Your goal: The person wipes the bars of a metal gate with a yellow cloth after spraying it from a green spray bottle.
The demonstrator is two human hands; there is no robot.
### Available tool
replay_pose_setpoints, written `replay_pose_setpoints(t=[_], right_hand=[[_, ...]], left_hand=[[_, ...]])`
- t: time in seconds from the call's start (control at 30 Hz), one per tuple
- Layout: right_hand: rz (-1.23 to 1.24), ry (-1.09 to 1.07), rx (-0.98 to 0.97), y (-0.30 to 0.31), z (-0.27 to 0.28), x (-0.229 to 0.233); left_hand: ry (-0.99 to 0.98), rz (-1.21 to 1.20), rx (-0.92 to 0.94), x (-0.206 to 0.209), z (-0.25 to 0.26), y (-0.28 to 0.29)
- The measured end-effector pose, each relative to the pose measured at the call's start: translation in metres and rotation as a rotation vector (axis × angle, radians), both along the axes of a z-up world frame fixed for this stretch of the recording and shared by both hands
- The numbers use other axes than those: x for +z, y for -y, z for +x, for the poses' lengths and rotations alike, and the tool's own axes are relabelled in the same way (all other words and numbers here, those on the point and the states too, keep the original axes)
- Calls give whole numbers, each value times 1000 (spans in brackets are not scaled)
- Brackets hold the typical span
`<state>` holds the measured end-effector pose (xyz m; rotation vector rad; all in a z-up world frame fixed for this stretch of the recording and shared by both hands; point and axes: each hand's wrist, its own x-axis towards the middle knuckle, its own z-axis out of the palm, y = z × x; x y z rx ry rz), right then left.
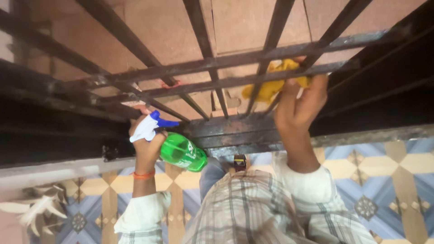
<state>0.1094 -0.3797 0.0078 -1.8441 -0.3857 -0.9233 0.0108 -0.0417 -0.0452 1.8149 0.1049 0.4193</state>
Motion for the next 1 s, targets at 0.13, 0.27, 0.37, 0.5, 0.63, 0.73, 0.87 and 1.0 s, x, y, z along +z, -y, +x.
replay_pose_setpoints(t=[0.13, 0.27, 0.37, 0.5, 0.63, 0.73, 0.87, 1.0], right_hand=[[304, -148, 179, -5, 10, -41], [357, -422, 127, -6, 4, -97], [71, -226, 72, -9, 0, -134], [153, -296, 119, -13, -5, -138], [457, -245, 292, -3, 8, -86], [467, -169, 323, 0, 11, -56], [334, -52, 194, -7, 20, -79], [194, -225, 98, -10, 0, -136]], left_hand=[[78, 26, -10, 3, 7, 2], [58, -47, -29, 7, 8, 0], [71, 108, -21, 8, 6, -3], [41, 48, -29, 10, 3, -4], [127, 4, -69, 8, 4, -4], [54, 12, -49, 6, 5, -4], [41, 40, -45, 12, 4, 0], [55, 5, -23, 14, 5, 3]])
